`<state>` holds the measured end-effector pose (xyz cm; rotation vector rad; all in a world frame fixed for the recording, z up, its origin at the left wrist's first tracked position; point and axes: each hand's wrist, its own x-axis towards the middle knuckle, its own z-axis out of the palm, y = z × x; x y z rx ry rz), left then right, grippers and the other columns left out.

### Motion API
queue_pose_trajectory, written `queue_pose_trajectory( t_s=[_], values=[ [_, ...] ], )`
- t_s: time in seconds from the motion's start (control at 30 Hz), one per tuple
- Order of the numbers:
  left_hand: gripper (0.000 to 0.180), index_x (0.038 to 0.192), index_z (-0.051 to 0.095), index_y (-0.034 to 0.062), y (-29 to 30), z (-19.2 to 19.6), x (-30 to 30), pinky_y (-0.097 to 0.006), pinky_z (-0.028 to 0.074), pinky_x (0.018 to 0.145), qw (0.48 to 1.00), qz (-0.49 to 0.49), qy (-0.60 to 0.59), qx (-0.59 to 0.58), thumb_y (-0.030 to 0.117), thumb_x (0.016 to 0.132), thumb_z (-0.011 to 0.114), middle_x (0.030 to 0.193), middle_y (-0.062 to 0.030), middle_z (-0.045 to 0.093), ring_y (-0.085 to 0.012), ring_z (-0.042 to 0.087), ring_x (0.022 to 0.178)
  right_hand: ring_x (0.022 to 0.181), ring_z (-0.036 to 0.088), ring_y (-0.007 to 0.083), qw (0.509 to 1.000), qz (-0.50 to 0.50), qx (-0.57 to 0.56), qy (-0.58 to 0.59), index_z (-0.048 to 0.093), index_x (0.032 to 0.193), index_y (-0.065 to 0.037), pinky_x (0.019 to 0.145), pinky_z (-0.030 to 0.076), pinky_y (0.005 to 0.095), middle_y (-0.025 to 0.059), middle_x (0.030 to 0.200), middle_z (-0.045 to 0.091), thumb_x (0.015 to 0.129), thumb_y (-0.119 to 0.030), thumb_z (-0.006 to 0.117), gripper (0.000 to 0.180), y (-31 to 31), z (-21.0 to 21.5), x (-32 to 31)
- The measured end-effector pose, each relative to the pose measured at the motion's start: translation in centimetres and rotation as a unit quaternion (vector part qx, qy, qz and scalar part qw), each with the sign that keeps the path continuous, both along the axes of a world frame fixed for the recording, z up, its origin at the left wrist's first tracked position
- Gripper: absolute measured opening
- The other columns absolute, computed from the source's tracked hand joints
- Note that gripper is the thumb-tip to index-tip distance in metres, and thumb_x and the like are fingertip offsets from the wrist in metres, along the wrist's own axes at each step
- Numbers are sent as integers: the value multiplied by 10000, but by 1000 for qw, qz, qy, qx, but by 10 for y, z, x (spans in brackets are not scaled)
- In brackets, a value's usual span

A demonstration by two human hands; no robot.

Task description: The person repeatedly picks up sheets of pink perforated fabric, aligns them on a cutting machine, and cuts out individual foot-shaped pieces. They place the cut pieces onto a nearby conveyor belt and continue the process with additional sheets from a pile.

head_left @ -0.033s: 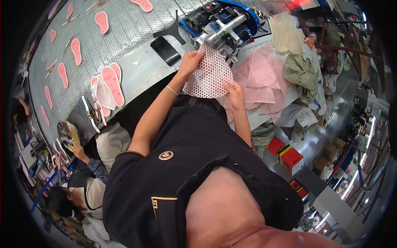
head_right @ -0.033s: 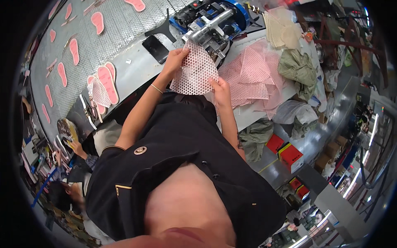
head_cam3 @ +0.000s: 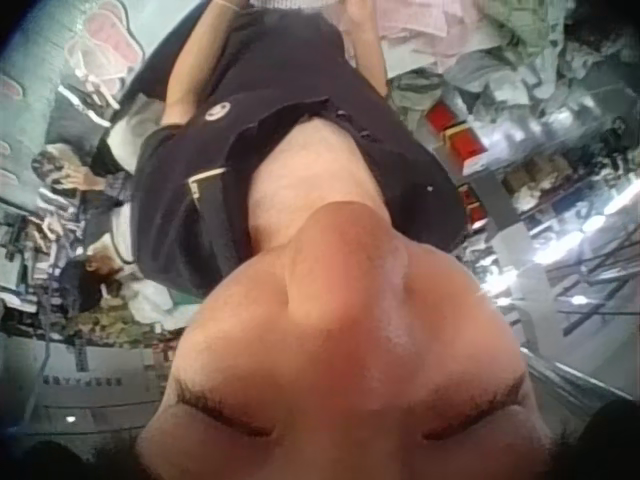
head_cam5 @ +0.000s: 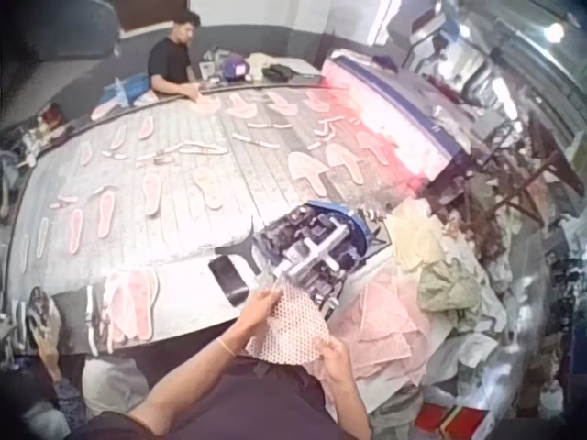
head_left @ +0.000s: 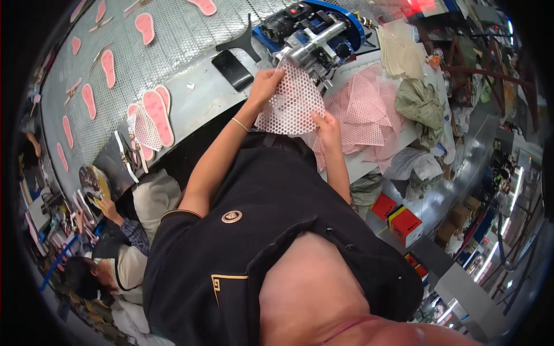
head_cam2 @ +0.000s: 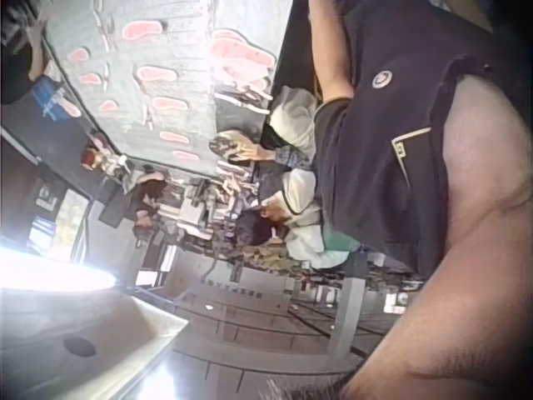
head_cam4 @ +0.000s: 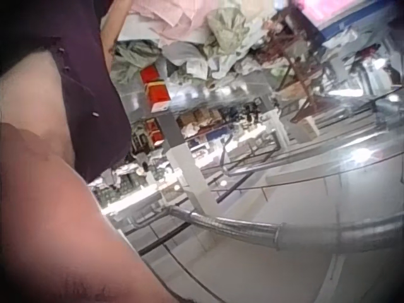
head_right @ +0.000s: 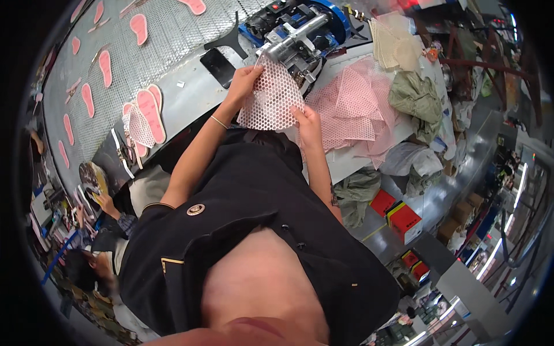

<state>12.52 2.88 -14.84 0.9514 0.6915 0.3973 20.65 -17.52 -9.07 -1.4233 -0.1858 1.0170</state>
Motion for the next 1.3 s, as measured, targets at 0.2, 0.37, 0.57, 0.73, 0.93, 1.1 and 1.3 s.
queue_pose_trajectory(
  t_s=[0.2, 0.37, 0.57, 0.73, 0.93, 1.1, 1.3],
  values=[
    [251, 896, 653, -19, 12, 17, -20, -237, 436, 555, 996, 76, 6, 37, 218, 939, 584, 719, 0, 609, -63, 529, 603, 667, 573, 50, 1000, 6, 11, -6, 665, 952, 15, 597, 439, 210, 18, 818, 669, 918, -125, 610, 155, 44, -9, 8],
    [199, 951, 630, -5, 8, 10, -43, -242, 474, 596, 991, 130, -3, -28, 173, 875, 675, 777, -8, 615, -72, 549, 643, 578, 515, 52, 990, 62, -2, -124, 647, 872, 37, 523, 418, 233, -5, 711, 616, 917, -145, 619, 189, 70, -30, 23],
    [234, 997, 634, -18, -29, 2, -69, -250, 533, 648, 984, 128, 45, -115, 192, 897, 659, 895, -63, 686, -125, 662, 744, 707, 687, 193, 991, 122, -8, -58, 656, 984, 85, 653, 552, 270, 147, 842, 694, 916, -110, 581, 220, 77, -17, 21],
    [243, 1002, 651, 19, -65, -1, -59, -237, 510, 614, 993, 67, 38, -94, 234, 892, 676, 885, -39, 690, -101, 647, 720, 745, 672, 179, 994, 43, 10, -99, 634, 1050, 72, 695, 539, 264, 138, 873, 689, 951, -234, 559, 331, 69, -13, 23],
    [241, 982, 676, 0, -89, -2, -62, -234, 461, 590, 994, 72, 71, -30, 227, 899, 668, 850, -23, 672, -72, 590, 689, 767, 659, 149, 991, 125, 42, 0, 571, 1172, 39, 716, 522, 258, 117, 895, 682, 953, -327, 562, 426, 50, -6, 14],
    [250, 981, 677, -34, -108, 0, -68, -244, 476, 611, 992, 104, 63, 27, 200, 896, 668, 840, -33, 674, -74, 589, 700, 793, 596, 72, 979, 191, 2, -77, 527, 1226, 46, 722, 487, 226, 57, 967, 668, 933, -235, 615, 416, 42, -5, 12],
    [254, 995, 658, -27, -106, 8, -69, -258, 502, 626, 992, 111, 54, 2, 212, 908, 647, 870, -51, 679, -95, 623, 725, 806, 604, 81, 982, 148, 50, -105, 600, 1107, 43, 734, 486, 239, 49, 977, 671, 947, -157, 571, 258, 33, -20, 12]
  ],
)
